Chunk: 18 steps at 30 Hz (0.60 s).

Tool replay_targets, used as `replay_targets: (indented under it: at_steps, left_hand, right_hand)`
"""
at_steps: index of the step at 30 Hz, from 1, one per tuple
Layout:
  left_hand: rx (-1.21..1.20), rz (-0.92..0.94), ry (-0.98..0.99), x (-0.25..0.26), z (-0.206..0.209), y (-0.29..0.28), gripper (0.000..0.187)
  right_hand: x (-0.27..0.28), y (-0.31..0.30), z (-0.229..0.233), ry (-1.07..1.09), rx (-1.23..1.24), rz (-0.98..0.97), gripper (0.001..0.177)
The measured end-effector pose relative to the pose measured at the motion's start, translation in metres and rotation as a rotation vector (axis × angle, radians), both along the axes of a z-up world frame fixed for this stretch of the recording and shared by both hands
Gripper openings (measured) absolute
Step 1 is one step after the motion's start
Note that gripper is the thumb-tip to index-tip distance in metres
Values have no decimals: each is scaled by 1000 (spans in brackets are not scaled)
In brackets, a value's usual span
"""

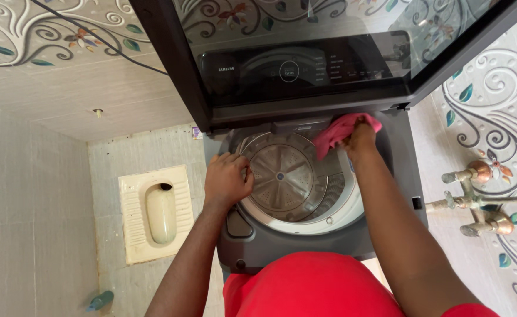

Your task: The person wipes the interior drum, the rim, and both sides of the glass lid of a top-loading washing machine by hand using a cloth.

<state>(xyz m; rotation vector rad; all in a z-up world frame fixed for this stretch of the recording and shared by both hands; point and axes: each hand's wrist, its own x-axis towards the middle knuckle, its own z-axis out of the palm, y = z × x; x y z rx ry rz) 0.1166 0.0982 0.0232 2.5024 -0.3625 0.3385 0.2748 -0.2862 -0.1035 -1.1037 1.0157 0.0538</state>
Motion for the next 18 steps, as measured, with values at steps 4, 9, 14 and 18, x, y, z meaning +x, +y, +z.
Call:
replay_targets:
  at_steps: [4, 9, 14, 18]
  left_hand:
    - [-16, 1, -40, -1, 0, 0, 6]
    - [-4, -9, 0, 0, 1, 1, 7]
    - [14, -1, -2, -1, 1, 0, 7]
    - [33, 0, -6, 1, 1, 0, 8]
  right_hand:
    - [6, -10, -25, -37, 538, -47, 44]
    - [3, -4, -18, -105, 555, -54, 49]
    - [-8, -6, -12, -275, 544, 129, 40]
    - [-6, -6, -25, -262, 364, 158, 34]
